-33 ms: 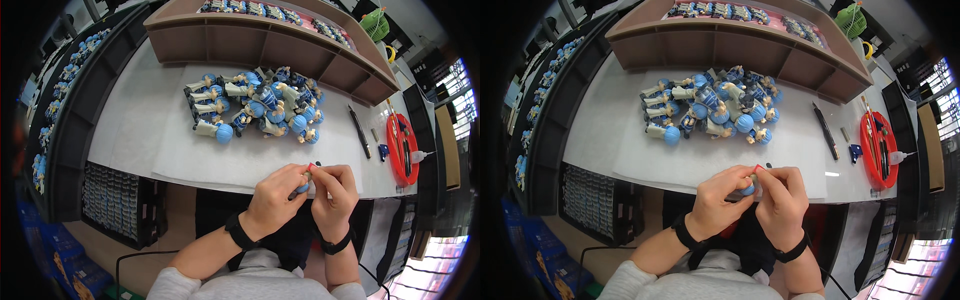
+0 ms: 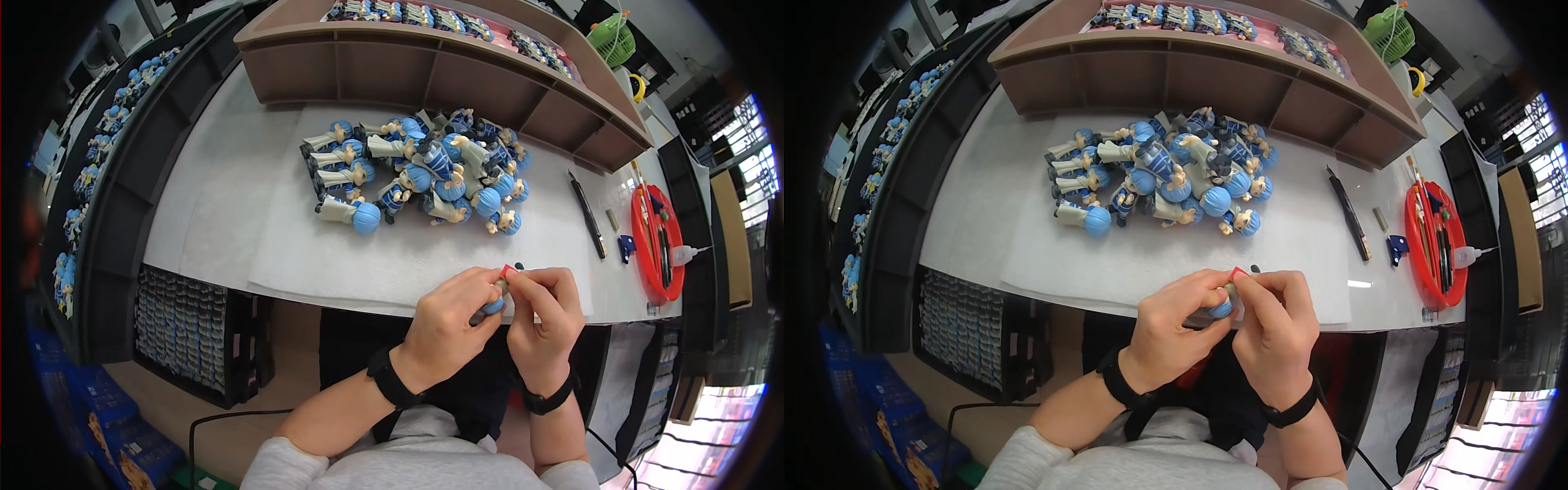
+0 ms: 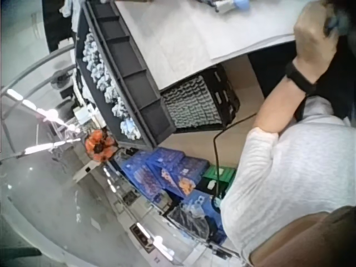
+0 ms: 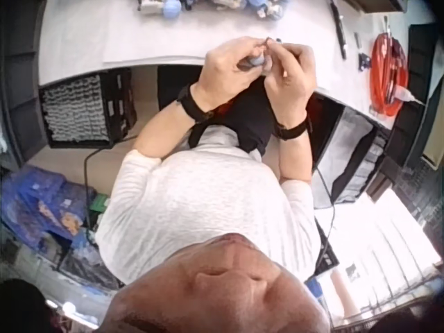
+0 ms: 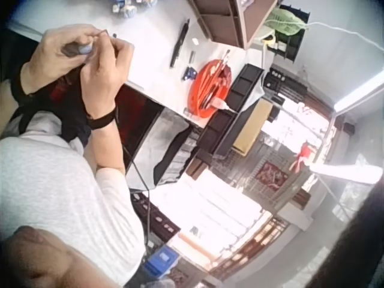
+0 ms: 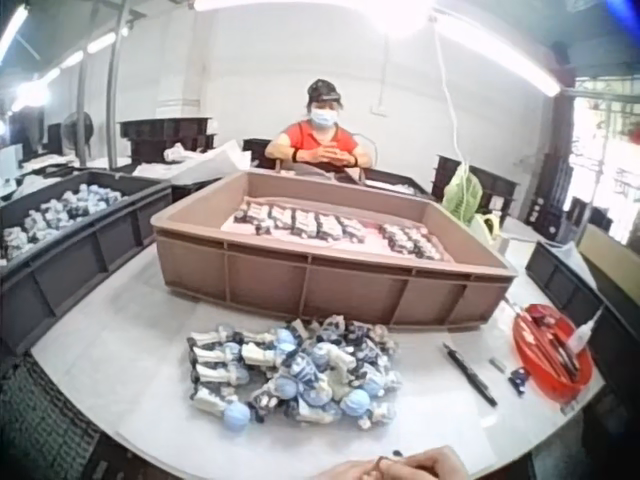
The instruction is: The person assembles small blue and white figurines at a workbench. They pick up individual figurines, use a small red tool to rub or clean the surface, and then place the finished items into a brown tray. The process is repeated for multiple units throughout the clip.
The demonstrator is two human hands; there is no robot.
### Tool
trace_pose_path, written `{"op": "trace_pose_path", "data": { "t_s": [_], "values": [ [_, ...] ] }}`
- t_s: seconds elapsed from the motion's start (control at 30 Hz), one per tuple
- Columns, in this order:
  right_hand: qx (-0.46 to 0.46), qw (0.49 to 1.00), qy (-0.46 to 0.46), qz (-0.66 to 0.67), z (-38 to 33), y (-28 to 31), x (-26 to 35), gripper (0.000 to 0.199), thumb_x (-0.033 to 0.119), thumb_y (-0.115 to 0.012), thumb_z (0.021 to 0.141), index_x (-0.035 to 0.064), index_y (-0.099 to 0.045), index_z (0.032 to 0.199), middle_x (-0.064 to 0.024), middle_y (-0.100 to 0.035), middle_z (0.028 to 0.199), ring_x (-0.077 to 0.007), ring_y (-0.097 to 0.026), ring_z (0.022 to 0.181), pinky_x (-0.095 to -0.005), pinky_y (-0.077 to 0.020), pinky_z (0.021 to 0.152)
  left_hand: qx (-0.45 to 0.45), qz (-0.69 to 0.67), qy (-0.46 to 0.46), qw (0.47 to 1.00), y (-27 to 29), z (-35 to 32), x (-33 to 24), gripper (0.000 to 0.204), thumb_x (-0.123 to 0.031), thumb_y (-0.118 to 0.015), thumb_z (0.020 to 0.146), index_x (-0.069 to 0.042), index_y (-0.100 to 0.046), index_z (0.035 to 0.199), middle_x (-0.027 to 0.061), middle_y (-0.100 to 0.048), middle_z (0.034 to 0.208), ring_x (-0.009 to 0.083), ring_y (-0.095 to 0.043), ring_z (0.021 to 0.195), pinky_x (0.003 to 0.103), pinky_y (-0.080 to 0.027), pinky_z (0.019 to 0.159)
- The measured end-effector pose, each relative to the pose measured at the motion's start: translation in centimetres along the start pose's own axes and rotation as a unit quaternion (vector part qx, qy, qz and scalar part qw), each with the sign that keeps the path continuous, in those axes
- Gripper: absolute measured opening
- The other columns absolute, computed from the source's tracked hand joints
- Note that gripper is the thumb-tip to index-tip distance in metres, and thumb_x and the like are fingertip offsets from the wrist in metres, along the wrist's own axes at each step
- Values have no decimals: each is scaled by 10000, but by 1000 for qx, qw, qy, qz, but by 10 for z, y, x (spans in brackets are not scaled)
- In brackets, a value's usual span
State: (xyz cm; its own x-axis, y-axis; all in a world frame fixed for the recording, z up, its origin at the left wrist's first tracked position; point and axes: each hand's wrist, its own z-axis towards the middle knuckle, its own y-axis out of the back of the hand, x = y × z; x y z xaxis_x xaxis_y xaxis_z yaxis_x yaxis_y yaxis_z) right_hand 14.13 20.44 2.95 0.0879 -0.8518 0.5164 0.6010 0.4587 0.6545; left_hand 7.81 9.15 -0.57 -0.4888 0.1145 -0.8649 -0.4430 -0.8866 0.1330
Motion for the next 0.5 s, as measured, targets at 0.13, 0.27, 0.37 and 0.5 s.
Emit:
{"op": "trace_pose_path", "data": {
  "t_s": [0.13,0.27,0.37,0.5],
  "values": [
    [-5,1000,-16,-1,-6,4,2,234,-155,-598,682,-16,-623,870,-96,-524,788,-199,-566,650,-266,-455,562,-6,1,-17,1000,-2,0,2,222,57,-680,660,30,-554,841,194,-617,987,291,-635,847,314,-513,718],
    [6,1000,-3,-4,1,-1,2,226,-152,-601,686,-19,-621,868,-97,-525,788,-194,-571,655,-263,-458,565,-3,0,9,1000,0,0,1,223,53,-684,660,27,-555,840,195,-618,989,283,-636,846,310,-514,720],
    [2,1000,1,-8,0,0,2,228,-156,-598,685,-21,-620,868,-101,-523,786,-197,-568,652,-265,-452,552,2,-9,12,1000,1,2,-1,221,47,-688,663,25,-556,839,190,-620,984,275,-638,842,308,-514,718],
    [-4,1000,-9,3,-7,3,2,235,-159,-593,678,-21,-622,866,-106,-521,786,-208,-553,641,-275,-444,546,-6,4,2,1000,-2,0,1,213,46,-688,665,23,-556,831,185,-621,983,270,-641,830,300,-516,703]
  ]
}}
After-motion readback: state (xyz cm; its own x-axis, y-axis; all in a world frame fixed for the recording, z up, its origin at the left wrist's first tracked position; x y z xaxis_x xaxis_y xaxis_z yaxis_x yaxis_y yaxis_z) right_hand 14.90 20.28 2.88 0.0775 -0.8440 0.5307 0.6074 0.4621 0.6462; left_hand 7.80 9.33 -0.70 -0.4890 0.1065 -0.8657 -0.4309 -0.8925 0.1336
